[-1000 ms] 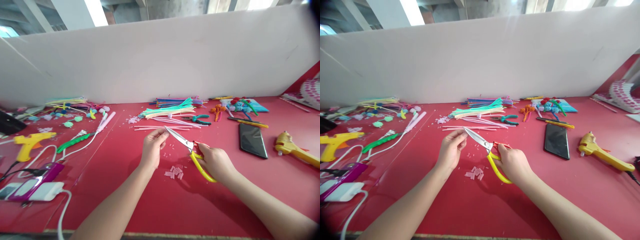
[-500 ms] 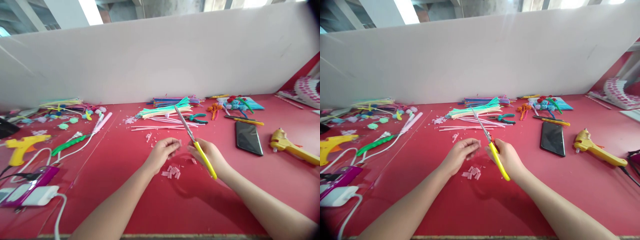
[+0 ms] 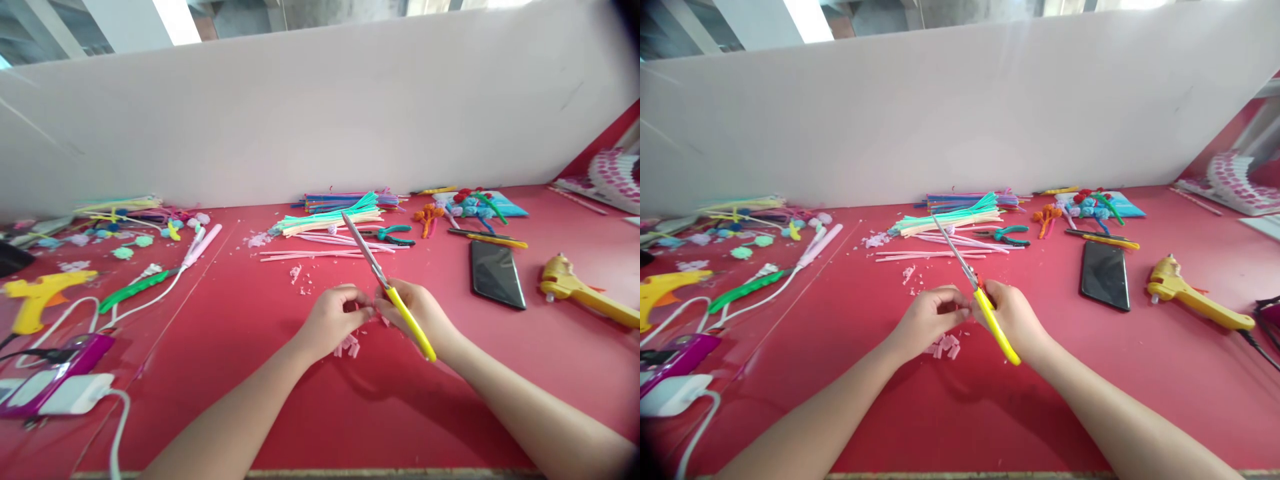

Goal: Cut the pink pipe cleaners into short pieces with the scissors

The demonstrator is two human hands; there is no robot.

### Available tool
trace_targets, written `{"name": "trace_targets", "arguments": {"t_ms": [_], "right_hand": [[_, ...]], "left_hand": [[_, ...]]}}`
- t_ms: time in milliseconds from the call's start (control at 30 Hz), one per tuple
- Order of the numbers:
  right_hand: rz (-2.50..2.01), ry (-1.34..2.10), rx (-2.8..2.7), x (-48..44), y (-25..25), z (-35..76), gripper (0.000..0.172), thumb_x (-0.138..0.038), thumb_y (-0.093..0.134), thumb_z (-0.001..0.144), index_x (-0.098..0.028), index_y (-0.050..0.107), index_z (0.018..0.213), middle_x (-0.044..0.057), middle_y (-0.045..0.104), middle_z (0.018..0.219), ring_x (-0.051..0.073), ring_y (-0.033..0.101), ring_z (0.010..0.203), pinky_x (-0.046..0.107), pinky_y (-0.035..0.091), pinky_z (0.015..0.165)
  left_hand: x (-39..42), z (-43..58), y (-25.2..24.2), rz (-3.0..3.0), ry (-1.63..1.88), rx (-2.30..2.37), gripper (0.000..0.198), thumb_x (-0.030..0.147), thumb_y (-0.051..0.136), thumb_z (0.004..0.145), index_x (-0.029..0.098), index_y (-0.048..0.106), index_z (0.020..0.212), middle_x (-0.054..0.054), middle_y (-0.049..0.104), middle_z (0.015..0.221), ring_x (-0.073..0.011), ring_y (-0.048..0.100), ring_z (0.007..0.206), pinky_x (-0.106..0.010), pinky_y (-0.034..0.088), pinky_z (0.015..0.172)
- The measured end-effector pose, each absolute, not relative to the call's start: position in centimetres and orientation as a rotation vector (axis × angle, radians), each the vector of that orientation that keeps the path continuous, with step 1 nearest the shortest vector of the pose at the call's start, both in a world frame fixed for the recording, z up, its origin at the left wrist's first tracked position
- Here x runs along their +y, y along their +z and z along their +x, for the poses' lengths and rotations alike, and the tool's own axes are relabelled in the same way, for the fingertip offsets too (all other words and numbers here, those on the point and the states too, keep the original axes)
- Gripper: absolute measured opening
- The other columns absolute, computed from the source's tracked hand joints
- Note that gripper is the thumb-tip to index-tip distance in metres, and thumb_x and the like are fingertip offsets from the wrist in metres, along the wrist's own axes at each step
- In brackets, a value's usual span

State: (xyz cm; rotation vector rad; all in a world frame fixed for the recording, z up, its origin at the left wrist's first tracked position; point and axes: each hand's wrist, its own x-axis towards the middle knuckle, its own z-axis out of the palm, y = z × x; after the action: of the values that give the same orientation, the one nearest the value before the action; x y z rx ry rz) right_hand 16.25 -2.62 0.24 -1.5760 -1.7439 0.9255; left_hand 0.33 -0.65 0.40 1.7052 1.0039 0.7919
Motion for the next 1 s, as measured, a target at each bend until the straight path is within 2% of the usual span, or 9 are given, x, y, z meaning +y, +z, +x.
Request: {"name": "trace_targets", "arguments": {"t_ms": [200,367,567,1000], "right_hand": [[-1.683,0.623,-1.944,-2.5,0.1,16.6,0.025,-0.042,0.043,0.072,-0.019,0.044,0.063,-0.004,0.047,0.052,0.008,0.039,0.047,0.019,0.023,0.043],[-1.889,0.281,-2.105,-2.6,0.2,16.9,0.03,-0.051,0.041,0.071,-0.021,0.042,0.067,-0.002,0.051,0.052,0.011,0.045,0.046,0.02,0.023,0.044],[-1.852,0.028,-2.255,-2.7,0.1,17.1,0.036,-0.054,0.033,0.075,-0.02,0.045,0.075,0.001,0.055,0.055,0.012,0.049,0.046,0.022,0.02,0.044],[-1.809,-0.126,-2.34,-2.7,-0.6,17.3,0.04,-0.054,0.029,0.078,-0.018,0.047,0.077,0.001,0.053,0.051,0.012,0.045,0.04,0.023,0.014,0.042]], "left_hand": [[0.0,0.0,0.3,1.59,0.943,1.057,0.01,0.027,0.056,0.068,0.017,0.058,0.068,0.0,0.052,0.064,-0.0106,0.047,0.061,-0.021,0.036,0.056],[1.1,-1.0,0.4,1.264,1.175,1.09,0.014,0.029,0.058,0.066,0.017,0.056,0.072,0.004,0.043,0.055,-0.0053,0.036,0.046,-0.017,0.025,0.041],[1.4,-1.4,0.8,1.127,1.331,1.002,0.011,0.025,0.059,0.066,0.016,0.055,0.071,0.006,0.041,0.052,-0.0036,0.033,0.043,-0.017,0.022,0.04],[1.4,-1.5,1.1,1.073,1.36,0.944,0.008,0.021,0.058,0.064,0.015,0.056,0.069,0.006,0.044,0.051,-0.003,0.033,0.043,-0.018,0.022,0.04]]}}
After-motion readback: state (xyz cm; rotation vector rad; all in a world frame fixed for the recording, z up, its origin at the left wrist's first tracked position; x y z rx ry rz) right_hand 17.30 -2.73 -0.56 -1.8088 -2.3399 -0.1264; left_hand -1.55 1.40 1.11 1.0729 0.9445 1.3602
